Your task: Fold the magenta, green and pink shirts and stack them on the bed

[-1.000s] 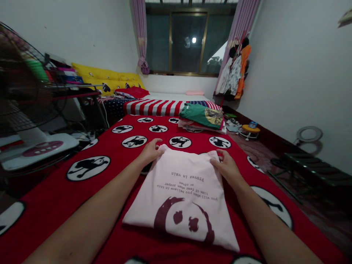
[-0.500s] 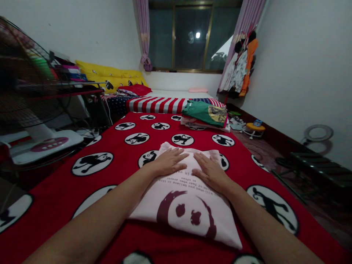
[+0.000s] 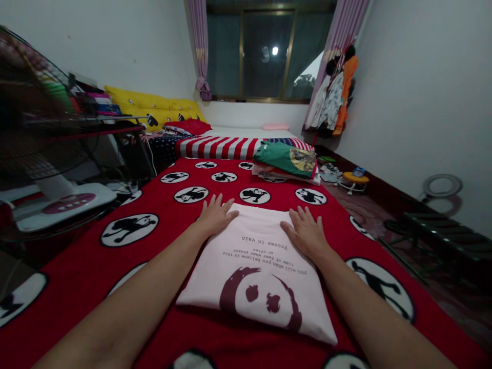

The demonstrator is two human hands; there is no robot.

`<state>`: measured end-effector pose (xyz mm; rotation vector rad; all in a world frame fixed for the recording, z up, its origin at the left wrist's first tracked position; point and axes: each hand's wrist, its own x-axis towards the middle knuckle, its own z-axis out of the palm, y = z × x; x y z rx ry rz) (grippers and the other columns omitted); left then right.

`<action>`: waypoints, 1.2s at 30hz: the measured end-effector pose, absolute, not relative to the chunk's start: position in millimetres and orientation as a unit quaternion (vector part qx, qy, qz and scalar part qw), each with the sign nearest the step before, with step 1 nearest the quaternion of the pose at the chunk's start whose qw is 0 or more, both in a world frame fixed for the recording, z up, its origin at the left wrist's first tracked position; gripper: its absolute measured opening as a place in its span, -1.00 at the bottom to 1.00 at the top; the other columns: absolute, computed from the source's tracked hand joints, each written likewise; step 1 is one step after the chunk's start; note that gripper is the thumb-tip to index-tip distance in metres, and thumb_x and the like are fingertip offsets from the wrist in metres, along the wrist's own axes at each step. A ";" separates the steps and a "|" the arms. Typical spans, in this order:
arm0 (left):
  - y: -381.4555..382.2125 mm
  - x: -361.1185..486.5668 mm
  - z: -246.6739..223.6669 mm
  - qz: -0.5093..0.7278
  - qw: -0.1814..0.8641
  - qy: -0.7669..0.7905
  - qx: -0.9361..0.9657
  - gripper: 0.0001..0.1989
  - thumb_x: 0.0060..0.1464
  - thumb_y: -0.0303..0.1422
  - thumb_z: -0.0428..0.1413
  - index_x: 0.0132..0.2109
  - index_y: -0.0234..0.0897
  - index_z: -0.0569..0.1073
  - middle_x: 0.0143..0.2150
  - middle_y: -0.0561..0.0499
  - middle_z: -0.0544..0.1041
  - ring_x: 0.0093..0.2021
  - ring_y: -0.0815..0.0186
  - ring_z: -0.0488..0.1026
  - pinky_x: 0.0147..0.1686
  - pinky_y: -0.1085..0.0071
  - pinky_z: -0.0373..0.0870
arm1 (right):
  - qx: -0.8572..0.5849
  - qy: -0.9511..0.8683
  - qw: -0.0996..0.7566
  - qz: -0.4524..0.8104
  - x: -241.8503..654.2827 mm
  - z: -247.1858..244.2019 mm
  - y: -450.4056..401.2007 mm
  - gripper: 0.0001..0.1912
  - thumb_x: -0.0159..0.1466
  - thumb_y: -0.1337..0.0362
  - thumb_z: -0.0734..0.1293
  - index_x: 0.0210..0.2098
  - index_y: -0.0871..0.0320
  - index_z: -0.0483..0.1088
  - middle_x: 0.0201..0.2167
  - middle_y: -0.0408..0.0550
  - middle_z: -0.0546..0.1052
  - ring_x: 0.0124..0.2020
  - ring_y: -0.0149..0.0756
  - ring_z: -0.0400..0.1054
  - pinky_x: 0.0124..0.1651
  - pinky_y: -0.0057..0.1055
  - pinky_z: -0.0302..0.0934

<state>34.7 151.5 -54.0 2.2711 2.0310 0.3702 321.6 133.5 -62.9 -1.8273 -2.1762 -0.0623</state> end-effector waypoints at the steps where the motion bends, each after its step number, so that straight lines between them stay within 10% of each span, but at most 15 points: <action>1: 149.7 37.9 -51.9 0.130 0.007 0.669 0.732 -0.38 0.21 -0.03 -0.10 0.32 -0.23 0.17 0.41 -0.29 -0.06 0.40 -0.13 -0.20 0.25 -0.16 -0.18 | -0.640 -0.748 0.171 -0.044 321.7 -61.0 132.7 -0.35 0.35 -0.03 0.07 0.28 0.25 0.15 0.34 0.21 0.07 0.38 0.07 -0.19 0.26 0.27 -0.29; 9: 133.4 79.2 -50.6 0.110 0.088 0.455 0.879 -0.35 0.19 0.06 -0.11 0.34 -0.04 0.09 0.42 -0.10 -0.06 0.40 0.02 -0.16 0.29 -0.04 -0.21 | -0.508 -0.853 0.117 0.017 322.7 -58.8 128.7 -0.37 0.35 -0.07 0.04 0.31 0.07 0.08 0.35 0.03 0.08 0.38 -0.02 -0.16 0.29 0.22 -0.29; 21: 161.8 22.5 -64.0 0.140 0.042 0.650 0.746 -0.32 0.17 0.05 -0.11 0.27 -0.32 0.23 0.37 -0.22 0.10 0.37 0.00 -0.03 0.27 0.00 -0.05 | -0.714 -0.693 0.103 0.011 339.1 -62.8 140.2 -0.23 0.27 -0.15 0.11 0.22 0.34 0.18 0.33 0.28 0.07 0.35 0.12 -0.13 0.27 0.18 -0.20; 28: 163.7 25.4 -66.3 0.264 0.051 0.595 0.757 -0.51 0.06 -0.11 0.10 0.03 -0.37 0.43 0.02 -0.20 0.50 0.02 0.10 0.42 0.00 0.26 0.31 | -0.690 -0.709 0.147 0.014 337.2 -60.9 140.7 -0.44 0.26 -0.03 0.23 0.05 0.31 0.29 0.10 0.24 0.37 0.18 0.07 0.18 0.16 0.08 0.03; 36: 155.6 32.4 -63.7 0.334 0.096 0.553 0.757 -0.81 0.01 -0.24 0.12 -0.27 -0.26 0.47 -0.35 0.04 0.53 -0.32 0.28 0.43 -0.34 0.44 0.28 | -0.628 -0.745 0.223 0.024 333.8 -52.2 132.0 -0.72 0.21 0.17 0.30 -0.15 0.21 0.40 -0.12 0.11 0.51 -0.09 -0.10 0.38 -0.08 -0.27 0.17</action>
